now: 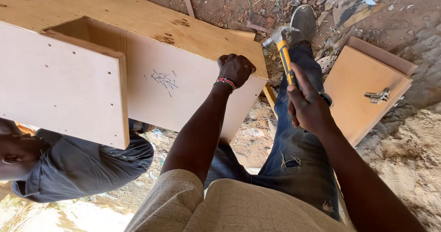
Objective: Hammering nails into a wooden board to assemble a piece of furniture.
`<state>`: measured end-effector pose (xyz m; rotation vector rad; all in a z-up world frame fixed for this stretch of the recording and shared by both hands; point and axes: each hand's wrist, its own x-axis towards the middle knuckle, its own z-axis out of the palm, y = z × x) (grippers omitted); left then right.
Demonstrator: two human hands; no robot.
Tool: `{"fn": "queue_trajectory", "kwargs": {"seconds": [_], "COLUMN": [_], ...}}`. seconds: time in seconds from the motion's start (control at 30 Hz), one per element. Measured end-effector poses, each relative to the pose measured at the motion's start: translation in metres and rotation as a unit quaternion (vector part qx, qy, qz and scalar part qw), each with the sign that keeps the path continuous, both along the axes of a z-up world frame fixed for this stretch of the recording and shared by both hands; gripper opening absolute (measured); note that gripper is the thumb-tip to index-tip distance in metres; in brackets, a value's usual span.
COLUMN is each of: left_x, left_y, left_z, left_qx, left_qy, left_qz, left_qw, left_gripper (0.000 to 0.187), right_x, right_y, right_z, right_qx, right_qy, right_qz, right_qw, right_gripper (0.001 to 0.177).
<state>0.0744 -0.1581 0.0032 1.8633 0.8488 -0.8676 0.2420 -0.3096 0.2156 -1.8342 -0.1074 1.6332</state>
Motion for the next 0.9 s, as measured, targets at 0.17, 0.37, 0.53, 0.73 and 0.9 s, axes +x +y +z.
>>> {"fn": "queue_trajectory", "kwargs": {"seconds": [0.17, 0.37, 0.53, 0.73, 0.9], "left_x": [-0.003, -0.002, -0.001, -0.003, -0.01], "left_y": [-0.003, -0.001, 0.001, 0.003, 0.003], "left_z": [0.0, 0.003, 0.006, 0.015, 0.004], "left_qx": [0.006, -0.008, -0.006, -0.016, -0.034], "left_qy": [-0.004, -0.012, -0.016, -0.038, -0.049], "left_qz": [-0.012, -0.002, -0.014, -0.01, 0.003], "left_qw": [1.0, 1.0, 1.0, 0.999, 0.998], "left_gripper": [0.019, 0.019, 0.018, 0.023, 0.052], "right_x": [0.014, 0.015, 0.019, 0.024, 0.027], "right_y": [0.003, 0.024, 0.011, 0.025, 0.014], "right_z": [-0.011, 0.004, 0.002, 0.013, 0.003], "right_qx": [-0.075, -0.067, -0.087, -0.017, -0.078], "right_qy": [0.038, -0.014, 0.092, -0.092, 0.118], "right_qz": [0.101, 0.022, 0.032, -0.102, 0.037], "right_qw": [0.991, 0.997, 0.991, 0.99, 0.989], "right_gripper": [0.057, 0.055, 0.057, 0.053, 0.058]}}
